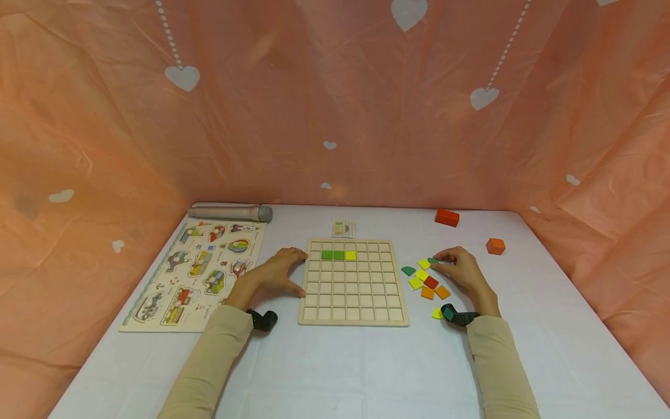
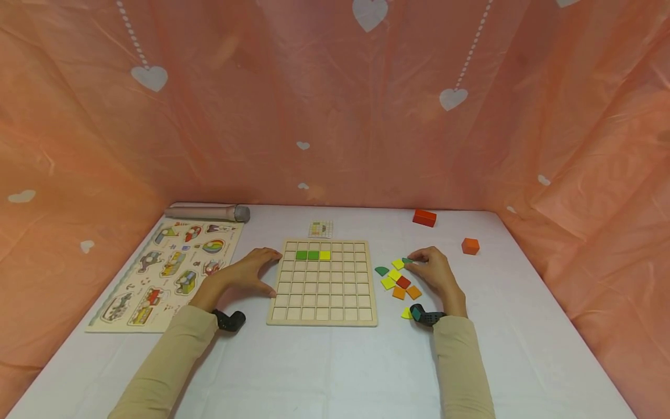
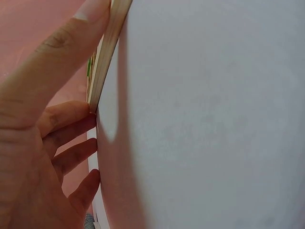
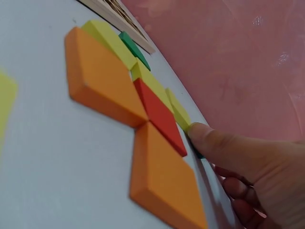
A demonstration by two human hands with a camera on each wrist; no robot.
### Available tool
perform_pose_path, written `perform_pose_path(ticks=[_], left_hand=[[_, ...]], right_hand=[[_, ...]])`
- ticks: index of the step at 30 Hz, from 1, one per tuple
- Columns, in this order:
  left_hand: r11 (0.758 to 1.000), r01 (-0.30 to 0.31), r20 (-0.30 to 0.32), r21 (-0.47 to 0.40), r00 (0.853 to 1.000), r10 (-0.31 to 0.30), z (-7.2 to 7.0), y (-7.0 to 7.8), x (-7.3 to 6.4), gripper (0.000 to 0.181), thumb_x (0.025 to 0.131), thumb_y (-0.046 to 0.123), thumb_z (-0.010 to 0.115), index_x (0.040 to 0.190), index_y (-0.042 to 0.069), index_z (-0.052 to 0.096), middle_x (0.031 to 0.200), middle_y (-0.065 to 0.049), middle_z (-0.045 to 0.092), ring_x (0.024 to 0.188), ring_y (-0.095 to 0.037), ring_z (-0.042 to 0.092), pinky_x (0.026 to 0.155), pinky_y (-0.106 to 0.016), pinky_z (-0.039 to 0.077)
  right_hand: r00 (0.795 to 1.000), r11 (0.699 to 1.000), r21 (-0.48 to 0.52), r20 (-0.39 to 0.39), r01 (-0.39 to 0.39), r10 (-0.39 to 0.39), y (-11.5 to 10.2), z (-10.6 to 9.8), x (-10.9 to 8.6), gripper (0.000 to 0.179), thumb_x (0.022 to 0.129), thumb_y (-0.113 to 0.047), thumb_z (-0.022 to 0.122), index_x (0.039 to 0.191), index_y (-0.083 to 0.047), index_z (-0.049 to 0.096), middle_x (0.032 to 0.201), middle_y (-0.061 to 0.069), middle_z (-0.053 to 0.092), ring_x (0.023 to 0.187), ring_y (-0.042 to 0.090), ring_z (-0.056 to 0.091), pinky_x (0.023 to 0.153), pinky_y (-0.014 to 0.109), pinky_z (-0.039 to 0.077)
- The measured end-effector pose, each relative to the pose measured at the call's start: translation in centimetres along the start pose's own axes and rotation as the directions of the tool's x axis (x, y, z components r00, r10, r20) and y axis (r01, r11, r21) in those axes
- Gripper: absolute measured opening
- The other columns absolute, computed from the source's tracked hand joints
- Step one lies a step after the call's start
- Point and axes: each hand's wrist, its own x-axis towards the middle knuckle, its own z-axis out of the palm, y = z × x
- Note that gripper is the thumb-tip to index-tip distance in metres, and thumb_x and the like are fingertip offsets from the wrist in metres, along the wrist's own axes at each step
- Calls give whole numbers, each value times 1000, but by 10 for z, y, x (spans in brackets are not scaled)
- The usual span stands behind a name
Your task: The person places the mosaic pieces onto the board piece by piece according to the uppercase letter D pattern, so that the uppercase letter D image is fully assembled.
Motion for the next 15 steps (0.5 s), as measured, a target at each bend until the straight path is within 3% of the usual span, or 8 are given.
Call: perform_pose_path(ticks=[7,15], left_hand=[[997,-70,-37,-44,997,69,5,-12,1,94,63,57,78,128,-4,47,132,-21,45,125,-39,35,108,-47,28],[1000,13,9,-12,1000,-13,1,-2,1,90,63,40,84,130,-6,45,135,-22,43,128,-39,34,109,-49,27]], right_hand=[[1000,1000,13,-6,21,-21,-6,3,2,23,86,-11,67,105,-1,57,93,12,56,87,25,48,73,21,44],[1000,991,136,5,-2,1,-21,12,7,22,91,-15,60,110,-5,61,106,12,58,94,25,50,76,20,47]])
